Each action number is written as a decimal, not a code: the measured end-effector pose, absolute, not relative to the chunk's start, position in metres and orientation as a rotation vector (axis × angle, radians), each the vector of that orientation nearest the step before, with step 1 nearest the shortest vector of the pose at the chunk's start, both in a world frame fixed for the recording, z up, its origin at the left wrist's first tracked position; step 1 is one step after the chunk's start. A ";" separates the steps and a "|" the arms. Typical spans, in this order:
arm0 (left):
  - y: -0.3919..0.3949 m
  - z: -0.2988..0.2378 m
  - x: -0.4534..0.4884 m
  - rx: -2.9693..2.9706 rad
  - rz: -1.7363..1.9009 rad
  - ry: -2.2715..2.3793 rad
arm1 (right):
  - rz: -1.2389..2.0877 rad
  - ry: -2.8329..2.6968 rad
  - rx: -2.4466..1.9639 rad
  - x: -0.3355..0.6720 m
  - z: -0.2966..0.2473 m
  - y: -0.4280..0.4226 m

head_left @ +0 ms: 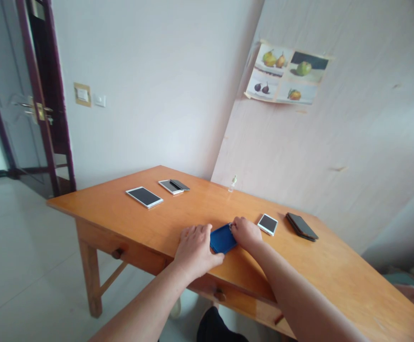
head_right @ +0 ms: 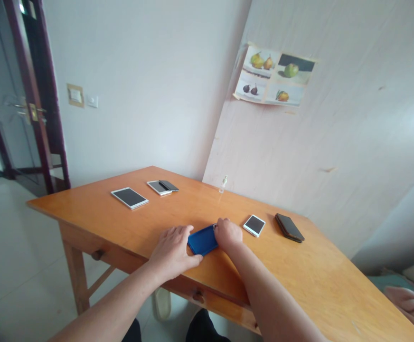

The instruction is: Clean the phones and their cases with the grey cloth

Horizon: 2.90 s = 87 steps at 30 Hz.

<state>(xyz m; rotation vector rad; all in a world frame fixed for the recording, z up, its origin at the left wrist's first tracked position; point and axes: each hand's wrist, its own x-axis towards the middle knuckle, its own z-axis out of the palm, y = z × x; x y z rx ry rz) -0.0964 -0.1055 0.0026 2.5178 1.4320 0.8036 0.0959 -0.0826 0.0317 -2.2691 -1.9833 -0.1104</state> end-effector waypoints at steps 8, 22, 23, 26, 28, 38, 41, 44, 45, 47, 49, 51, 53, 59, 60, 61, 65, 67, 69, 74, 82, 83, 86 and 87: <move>-0.108 0.007 -0.096 2.531 0.721 1.462 | -0.049 -2.218 -1.977 0.078 0.024 -0.096; -0.107 0.006 -0.097 2.542 0.792 1.436 | 0.037 -2.091 -2.084 0.116 0.030 -0.096; -0.107 0.007 -0.097 2.538 0.791 1.441 | -0.002 -2.034 -2.127 0.120 0.032 -0.094; -0.108 0.008 -0.097 2.540 0.767 1.442 | -0.009 -1.989 -2.154 0.120 0.032 -0.092; -0.108 0.009 -0.097 2.544 0.741 1.444 | 0.065 -2.063 -2.088 0.109 0.026 -0.094; -0.107 0.006 -0.097 2.569 0.762 1.433 | 0.329 -1.895 -1.889 0.120 0.023 -0.087; -0.106 0.006 -0.098 2.567 0.764 1.427 | 0.417 -1.784 -1.834 0.131 0.023 -0.084; -0.105 0.005 -0.099 2.578 0.763 1.414 | 0.616 -1.690 -1.675 0.134 0.022 -0.085; -0.105 0.004 -0.099 2.583 0.773 1.415 | 0.674 -1.645 -1.613 0.136 0.022 -0.085; -0.105 0.003 -0.098 2.588 0.795 1.436 | 0.747 -1.562 -1.506 0.141 0.025 -0.084; -0.105 0.002 -0.097 2.586 0.806 1.474 | 0.844 -1.457 -1.380 0.148 0.028 -0.083; -0.105 0.002 -0.097 2.584 0.802 1.502 | 1.043 -1.278 -1.193 0.153 0.030 -0.081; -0.106 0.003 -0.097 2.583 0.793 1.516 | 1.243 -1.077 -1.019 0.156 0.032 -0.078; -0.106 0.004 -0.098 2.570 0.775 1.538 | 1.222 -0.927 -1.011 0.162 0.027 -0.062; -0.106 0.004 -0.098 2.575 0.797 1.531 | 1.195 -0.917 -1.014 0.164 0.024 -0.058; -0.106 0.003 -0.098 2.583 0.825 1.522 | 1.164 -0.904 -1.019 0.167 0.020 -0.055; -0.103 0.008 -0.096 2.592 0.904 1.504 | 1.045 -0.856 -1.049 0.174 0.004 -0.047; -0.099 0.014 -0.093 2.569 0.885 1.505 | 1.007 -0.852 -1.063 0.175 -0.002 -0.045; -0.090 0.019 -0.088 2.518 0.845 1.476 | 0.976 -0.850 -1.080 0.174 -0.004 -0.045; -0.053 0.012 -0.083 2.245 0.837 1.411 | 0.881 -0.821 -1.157 0.175 -0.005 -0.045; -0.042 0.004 -0.083 2.306 0.761 1.658 | 0.730 -0.883 -1.311 0.171 -0.015 -0.038; -0.044 0.005 -0.081 2.342 0.708 1.658 | 0.705 -0.900 -1.336 0.171 -0.016 -0.037; -0.044 0.007 -0.076 2.434 0.634 1.634 | 0.617 -0.961 -1.409 0.169 -0.018 -0.037; -0.042 0.008 -0.074 2.459 0.626 1.610 | 0.587 -0.981 -1.430 0.168 -0.018 -0.038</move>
